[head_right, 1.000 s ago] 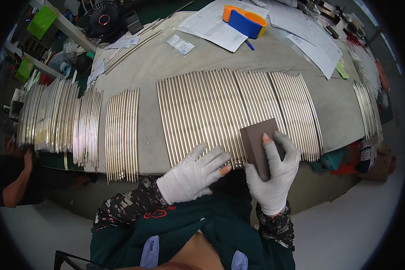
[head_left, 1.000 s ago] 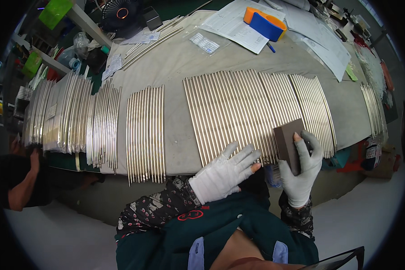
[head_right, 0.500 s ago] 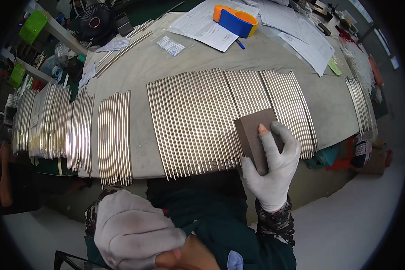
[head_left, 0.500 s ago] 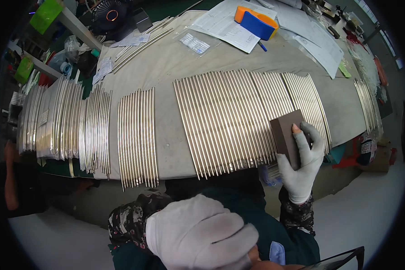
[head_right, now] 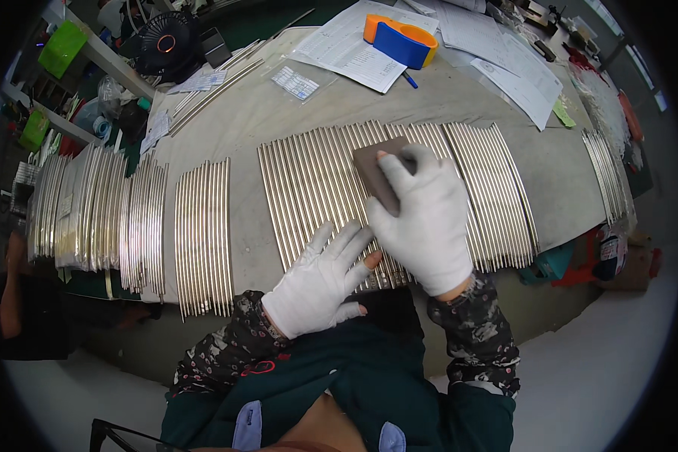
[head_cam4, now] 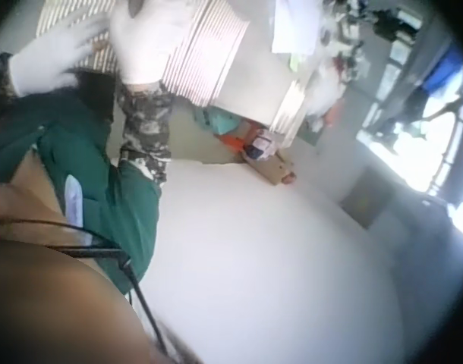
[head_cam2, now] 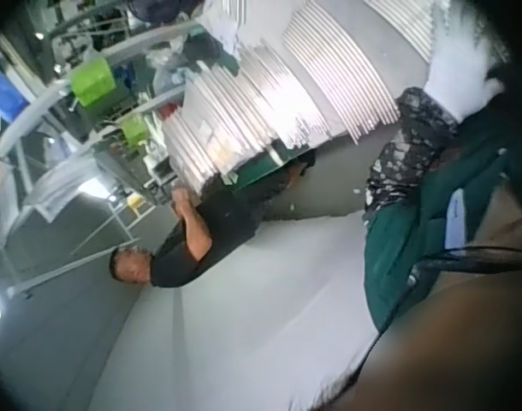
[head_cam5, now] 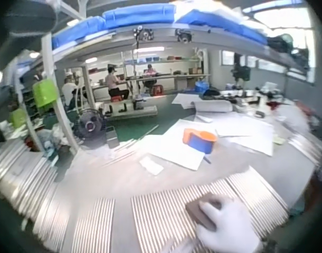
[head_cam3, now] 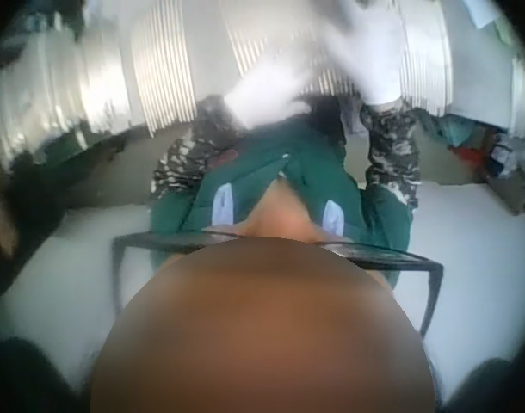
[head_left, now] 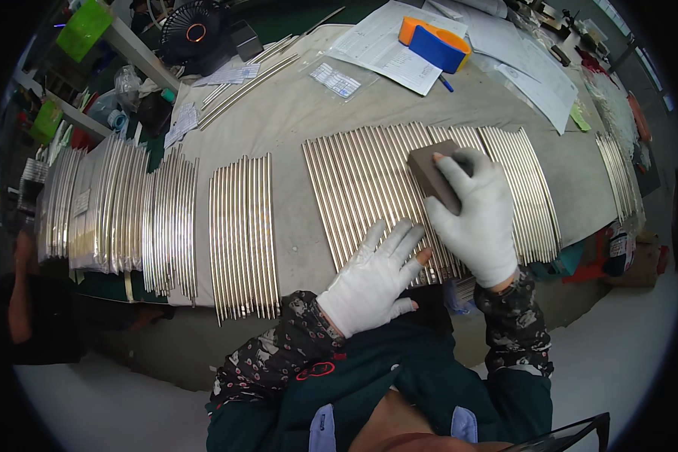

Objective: Sanding the ends of a group of metal rods and then bundling them together.

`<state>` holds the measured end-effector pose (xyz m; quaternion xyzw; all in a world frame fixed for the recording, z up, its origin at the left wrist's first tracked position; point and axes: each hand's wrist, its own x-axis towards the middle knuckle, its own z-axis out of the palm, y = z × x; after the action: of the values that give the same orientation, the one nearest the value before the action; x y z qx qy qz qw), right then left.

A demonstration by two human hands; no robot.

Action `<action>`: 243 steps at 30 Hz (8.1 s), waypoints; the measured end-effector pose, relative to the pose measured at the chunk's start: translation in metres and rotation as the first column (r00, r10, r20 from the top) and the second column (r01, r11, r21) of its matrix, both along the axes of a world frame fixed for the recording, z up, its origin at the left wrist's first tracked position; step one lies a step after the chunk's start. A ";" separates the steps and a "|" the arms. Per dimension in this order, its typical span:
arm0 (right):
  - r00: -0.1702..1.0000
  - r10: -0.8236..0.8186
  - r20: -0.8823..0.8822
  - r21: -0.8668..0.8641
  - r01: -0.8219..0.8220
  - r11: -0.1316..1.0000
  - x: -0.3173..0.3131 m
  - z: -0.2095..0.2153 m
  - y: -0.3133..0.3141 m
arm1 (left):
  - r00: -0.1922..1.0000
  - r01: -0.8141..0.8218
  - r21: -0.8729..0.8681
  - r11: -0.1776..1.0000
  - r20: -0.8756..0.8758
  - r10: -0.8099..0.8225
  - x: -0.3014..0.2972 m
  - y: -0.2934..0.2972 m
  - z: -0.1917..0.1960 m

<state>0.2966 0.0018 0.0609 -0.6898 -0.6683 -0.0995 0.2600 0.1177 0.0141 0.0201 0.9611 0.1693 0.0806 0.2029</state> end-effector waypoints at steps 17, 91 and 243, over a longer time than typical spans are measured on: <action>0.949 -0.178 0.259 -0.106 0.211 0.972 0.011 -0.014 0.060 | 0.999 -0.010 0.052 0.999 0.036 0.008 0.001 0.000 -0.003; 0.887 -0.437 -0.147 0.029 0.446 0.895 0.072 -0.037 -0.136 | 0.967 0.250 0.124 0.960 0.006 -0.253 0.036 -0.039 -0.009; 0.637 -0.749 0.186 0.018 0.759 0.650 0.265 -0.050 -0.082 | 0.979 0.201 0.087 0.976 0.006 -0.202 0.147 -0.043 -0.007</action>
<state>0.5618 -0.0800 0.0105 -0.9015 -0.3427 -0.2390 0.1131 0.2645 -0.0288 0.0131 0.9805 0.0658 0.0737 0.1698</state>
